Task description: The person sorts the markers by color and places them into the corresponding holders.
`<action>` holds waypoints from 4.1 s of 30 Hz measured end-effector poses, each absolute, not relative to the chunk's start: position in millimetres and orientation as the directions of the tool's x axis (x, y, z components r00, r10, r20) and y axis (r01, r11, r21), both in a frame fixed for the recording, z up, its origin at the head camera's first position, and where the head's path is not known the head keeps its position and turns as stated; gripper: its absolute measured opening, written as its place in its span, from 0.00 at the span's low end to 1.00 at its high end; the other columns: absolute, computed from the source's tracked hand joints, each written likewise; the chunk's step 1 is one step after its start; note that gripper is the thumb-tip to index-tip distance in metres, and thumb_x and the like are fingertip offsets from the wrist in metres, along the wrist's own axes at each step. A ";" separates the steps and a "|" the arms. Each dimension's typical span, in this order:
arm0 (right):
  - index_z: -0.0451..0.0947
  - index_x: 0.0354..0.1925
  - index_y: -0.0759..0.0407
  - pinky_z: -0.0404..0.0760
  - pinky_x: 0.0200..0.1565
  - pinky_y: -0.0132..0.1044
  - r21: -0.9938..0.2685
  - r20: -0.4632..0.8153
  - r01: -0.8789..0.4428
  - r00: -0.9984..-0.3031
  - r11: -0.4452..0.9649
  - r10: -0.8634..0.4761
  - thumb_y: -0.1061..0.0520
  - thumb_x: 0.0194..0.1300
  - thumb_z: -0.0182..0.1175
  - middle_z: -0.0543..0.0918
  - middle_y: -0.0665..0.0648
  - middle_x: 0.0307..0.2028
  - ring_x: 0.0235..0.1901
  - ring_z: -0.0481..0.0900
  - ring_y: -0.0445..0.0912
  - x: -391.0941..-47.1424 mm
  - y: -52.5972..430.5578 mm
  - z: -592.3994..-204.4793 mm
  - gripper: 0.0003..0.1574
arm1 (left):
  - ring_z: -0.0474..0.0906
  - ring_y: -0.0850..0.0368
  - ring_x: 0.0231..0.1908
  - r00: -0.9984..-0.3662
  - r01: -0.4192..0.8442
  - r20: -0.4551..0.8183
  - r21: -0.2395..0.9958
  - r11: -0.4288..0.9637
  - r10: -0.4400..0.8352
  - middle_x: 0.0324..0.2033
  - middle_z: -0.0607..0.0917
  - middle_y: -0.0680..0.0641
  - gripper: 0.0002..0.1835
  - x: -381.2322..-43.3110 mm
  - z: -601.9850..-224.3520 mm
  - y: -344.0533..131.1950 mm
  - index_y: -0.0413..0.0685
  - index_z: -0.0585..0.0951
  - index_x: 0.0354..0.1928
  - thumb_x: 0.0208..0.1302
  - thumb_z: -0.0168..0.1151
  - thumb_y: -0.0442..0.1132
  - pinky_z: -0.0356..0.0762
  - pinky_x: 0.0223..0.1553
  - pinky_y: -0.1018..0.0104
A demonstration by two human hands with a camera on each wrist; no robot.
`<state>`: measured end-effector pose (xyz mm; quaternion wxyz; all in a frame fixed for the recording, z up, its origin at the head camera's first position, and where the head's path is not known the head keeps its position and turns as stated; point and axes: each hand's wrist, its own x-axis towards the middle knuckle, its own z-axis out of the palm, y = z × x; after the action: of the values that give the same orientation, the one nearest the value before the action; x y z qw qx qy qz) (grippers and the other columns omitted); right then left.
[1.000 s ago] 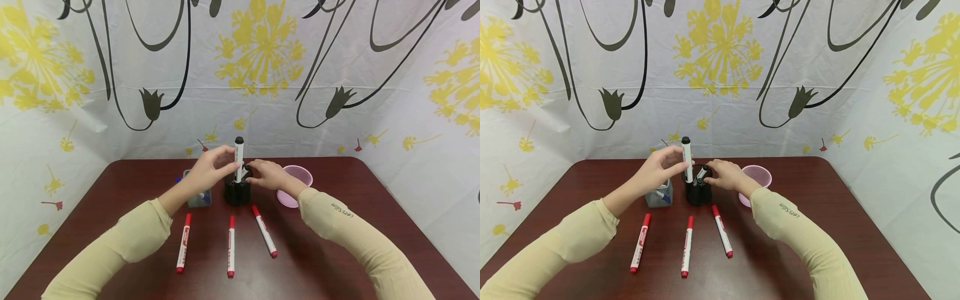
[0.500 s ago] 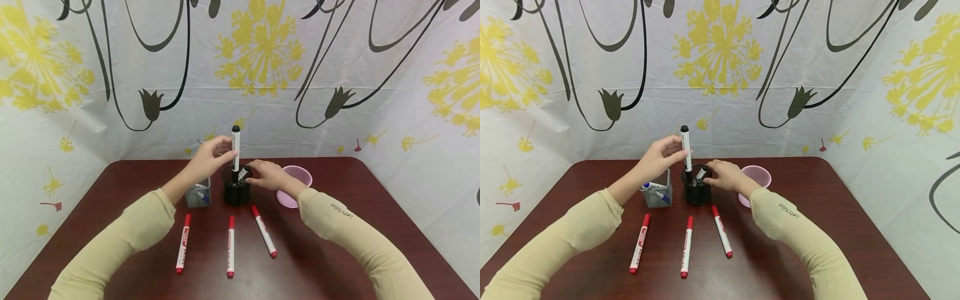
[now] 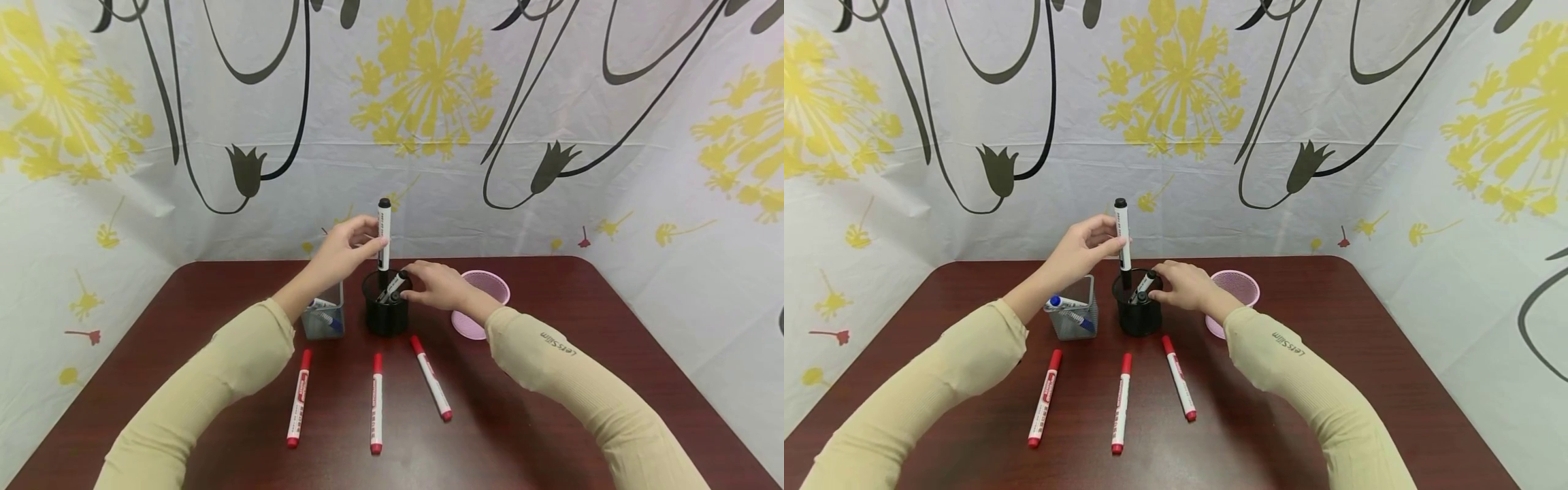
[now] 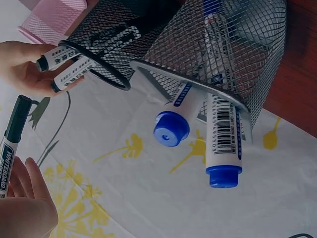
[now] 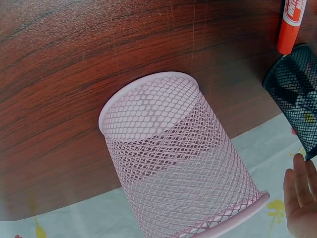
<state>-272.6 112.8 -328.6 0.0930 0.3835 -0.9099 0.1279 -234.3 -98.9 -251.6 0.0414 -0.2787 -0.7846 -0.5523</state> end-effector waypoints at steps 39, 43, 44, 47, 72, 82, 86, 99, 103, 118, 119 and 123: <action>0.72 0.50 0.60 0.72 0.39 0.43 -0.163 0.244 -0.700 -0.711 0.695 -0.659 0.45 0.55 0.59 0.76 0.56 0.44 0.39 0.74 0.47 -274.4 113.6 -331.2 0.28 | 0.73 0.53 0.45 -0.919 0.364 0.227 0.803 0.471 0.322 0.45 0.75 0.46 0.18 -278.5 -300.2 -96.8 0.46 0.71 0.51 0.60 0.56 0.44 0.71 0.43 0.60; 0.73 0.48 0.58 0.73 0.36 0.43 -0.180 0.247 -0.697 -0.715 0.694 -0.654 0.45 0.55 0.59 0.76 0.54 0.42 0.38 0.75 0.47 -273.6 113.6 -331.3 0.27 | 0.67 0.57 0.51 -0.918 0.378 0.257 0.794 0.476 0.302 0.50 0.73 0.50 0.20 -273.5 -303.3 -101.4 0.50 0.69 0.54 0.60 0.56 0.45 0.66 0.48 0.60; 0.73 0.48 0.58 0.73 0.36 0.43 -0.186 0.248 -0.696 -0.716 0.693 -0.653 0.45 0.55 0.60 0.76 0.54 0.42 0.38 0.75 0.47 -273.3 113.6 -331.2 0.26 | 0.67 0.58 0.51 -0.916 0.385 0.270 0.797 0.465 0.297 0.50 0.73 0.50 0.20 -271.6 -303.2 -103.0 0.51 0.69 0.54 0.60 0.56 0.45 0.67 0.48 0.60; 0.73 0.48 0.56 0.73 0.35 0.44 -0.191 0.246 -0.692 -0.720 0.696 -0.649 0.44 0.55 0.60 0.76 0.53 0.41 0.38 0.75 0.48 -272.3 113.9 -331.0 0.26 | 0.66 0.58 0.52 -0.899 0.425 0.318 0.804 0.417 0.302 0.51 0.72 0.49 0.20 -264.4 -302.6 -107.8 0.50 0.69 0.54 0.60 0.56 0.44 0.67 0.47 0.60; 0.70 0.53 0.56 0.73 0.39 0.43 -0.186 0.250 -0.678 -0.732 0.711 -0.633 0.44 0.55 0.59 0.76 0.53 0.46 0.43 0.75 0.46 -269.1 121.4 -330.1 0.30 | 0.71 0.59 0.45 -0.679 0.703 0.512 0.660 0.265 0.526 0.43 0.76 0.56 0.14 -159.7 -342.1 -119.3 0.51 0.76 0.47 0.56 0.60 0.35 0.71 0.43 0.60; 0.73 0.50 0.54 0.73 0.36 0.44 -0.215 0.263 -0.656 -0.752 0.723 -0.604 0.42 0.56 0.57 0.76 0.53 0.46 0.39 0.76 0.43 -264.3 144.3 -315.6 0.27 | 0.71 0.62 0.44 -0.605 0.796 0.552 0.448 0.407 0.574 0.41 0.77 0.57 0.14 -144.5 -347.2 -135.1 0.50 0.77 0.44 0.53 0.62 0.36 0.69 0.45 0.63; 0.73 0.49 0.53 0.73 0.38 0.45 -0.207 0.254 -0.647 -0.760 0.734 -0.598 0.41 0.56 0.57 0.76 0.53 0.46 0.41 0.76 0.44 -261.2 157.6 -305.0 0.26 | 0.72 0.63 0.43 -0.579 0.815 0.563 0.396 0.422 0.590 0.40 0.77 0.58 0.13 -140.2 -349.8 -142.1 0.51 0.78 0.42 0.53 0.63 0.36 0.70 0.43 0.64; 0.75 0.47 0.55 0.71 0.39 0.48 -0.159 0.266 -0.592 -0.796 0.790 -0.543 0.45 0.52 0.62 0.78 0.53 0.43 0.41 0.75 0.48 -255.3 204.1 -293.2 0.26 | 0.73 0.63 0.40 -0.604 0.797 0.517 0.386 0.464 0.607 0.38 0.78 0.59 0.11 -130.8 -366.4 -160.6 0.52 0.78 0.41 0.53 0.62 0.37 0.72 0.39 0.64; 0.75 0.46 0.55 0.71 0.36 0.47 -0.155 0.256 -0.564 -0.816 0.811 -0.518 0.44 0.52 0.61 0.79 0.53 0.41 0.40 0.75 0.48 -253.1 216.8 -295.8 0.25 | 0.73 0.64 0.36 -0.620 0.784 0.490 0.359 0.507 0.613 0.37 0.77 0.60 0.11 -127.4 -371.3 -169.2 0.53 0.78 0.40 0.53 0.62 0.38 0.72 0.35 0.67; 0.75 0.48 0.55 0.71 0.35 0.52 -0.148 0.208 -0.470 -0.875 0.870 -0.437 0.35 0.50 0.60 0.76 0.55 0.45 0.44 0.73 0.51 -247.3 247.2 -310.4 0.34 | 0.71 0.62 0.34 -0.546 0.806 0.441 0.045 0.590 0.712 0.35 0.76 0.58 0.15 -126.5 -394.3 -200.1 0.51 0.78 0.36 0.42 0.65 0.32 0.71 0.33 0.63; 0.75 0.48 0.55 0.71 0.35 0.52 -0.150 0.204 -0.468 -0.877 0.871 -0.436 0.35 0.49 0.59 0.76 0.55 0.45 0.44 0.73 0.51 -247.1 248.1 -311.2 0.35 | 0.71 0.61 0.35 -0.535 0.810 0.439 0.025 0.586 0.722 0.35 0.76 0.57 0.16 -126.4 -395.4 -200.9 0.51 0.78 0.37 0.41 0.64 0.31 0.71 0.34 0.63; 0.74 0.48 0.55 0.71 0.35 0.52 -0.156 0.191 -0.466 -0.879 0.871 -0.437 0.33 0.48 0.59 0.76 0.55 0.46 0.45 0.73 0.51 -247.1 249.7 -313.2 0.37 | 0.73 0.56 0.39 -0.502 0.830 0.413 -0.019 0.558 0.760 0.38 0.77 0.52 0.19 -125.0 -398.9 -200.9 0.50 0.78 0.39 0.39 0.60 0.28 0.72 0.36 0.59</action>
<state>-247.1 249.7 -313.2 0.0752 0.2342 -0.9642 0.0989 -125.0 -200.9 -398.9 0.1908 -0.4612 -0.8617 -0.0910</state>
